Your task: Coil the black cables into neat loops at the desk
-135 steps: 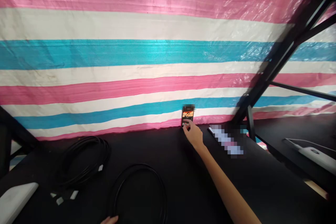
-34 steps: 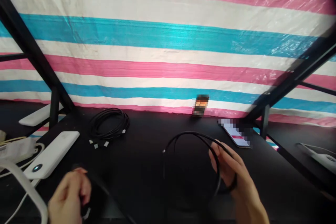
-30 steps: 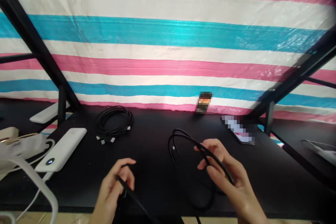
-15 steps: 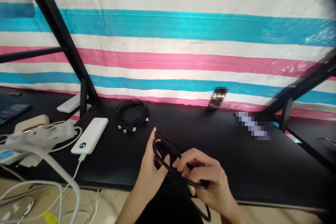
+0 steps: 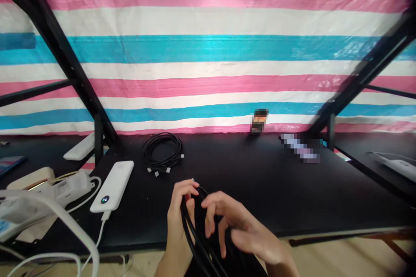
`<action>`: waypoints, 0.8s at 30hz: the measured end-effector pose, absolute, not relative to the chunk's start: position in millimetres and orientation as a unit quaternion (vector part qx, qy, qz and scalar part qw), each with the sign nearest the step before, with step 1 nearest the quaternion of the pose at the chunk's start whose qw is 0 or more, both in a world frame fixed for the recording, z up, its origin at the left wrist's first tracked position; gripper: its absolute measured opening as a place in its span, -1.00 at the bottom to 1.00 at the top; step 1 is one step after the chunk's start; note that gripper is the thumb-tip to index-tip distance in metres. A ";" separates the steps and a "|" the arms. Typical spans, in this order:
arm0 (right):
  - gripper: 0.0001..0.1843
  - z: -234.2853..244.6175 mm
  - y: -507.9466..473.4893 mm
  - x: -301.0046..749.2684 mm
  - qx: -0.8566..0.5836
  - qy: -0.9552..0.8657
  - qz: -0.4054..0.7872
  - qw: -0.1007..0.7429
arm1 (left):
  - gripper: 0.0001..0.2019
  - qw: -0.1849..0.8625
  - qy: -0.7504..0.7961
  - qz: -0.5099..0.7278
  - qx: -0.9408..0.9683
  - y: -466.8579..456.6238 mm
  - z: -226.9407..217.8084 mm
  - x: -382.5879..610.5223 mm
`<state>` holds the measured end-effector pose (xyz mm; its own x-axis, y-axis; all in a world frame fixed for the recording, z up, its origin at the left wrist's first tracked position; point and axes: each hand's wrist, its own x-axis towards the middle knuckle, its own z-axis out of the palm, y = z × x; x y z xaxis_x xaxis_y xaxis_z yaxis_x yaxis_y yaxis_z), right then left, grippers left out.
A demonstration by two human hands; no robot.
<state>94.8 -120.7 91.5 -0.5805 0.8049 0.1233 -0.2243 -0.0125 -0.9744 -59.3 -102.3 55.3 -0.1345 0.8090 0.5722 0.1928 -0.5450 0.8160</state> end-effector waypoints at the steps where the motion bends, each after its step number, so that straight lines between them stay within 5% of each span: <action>1: -0.45 87.6 -122.4 93.6 -0.294 -0.583 0.640 0.405 | -0.81 0.228 0.399 0.628 0.628 -104.5 54.3 -57.7; 8: -0.41 92.6 -158.6 106.8 -0.459 -0.620 0.488 0.409 | -0.68 0.178 0.319 0.545 0.755 -121.5 55.6 -48.3; 13: -0.64 118.0 -184.2 115.1 -0.521 -0.626 0.380 0.439 | -0.56 0.094 0.302 0.463 0.828 -132.2 59.9 -35.9; 21: -0.79 118.2 -194.7 135.3 -0.549 -0.667 0.289 0.413 | -0.53 0.027 0.296 0.453 0.841 -149.5 70.8 -4.2; 24: -0.70 108.9 -197.2 151.1 -0.584 -0.633 0.287 0.419 | -0.57 0.031 0.252 0.509 0.822 -152.5 78.6 8.0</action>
<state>151.1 -197.2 108.9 0.0346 0.9803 0.1946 0.4985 0.1518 -0.8535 8.0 -152.5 78.6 0.3540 0.4464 0.8219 0.3826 -0.8710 0.3083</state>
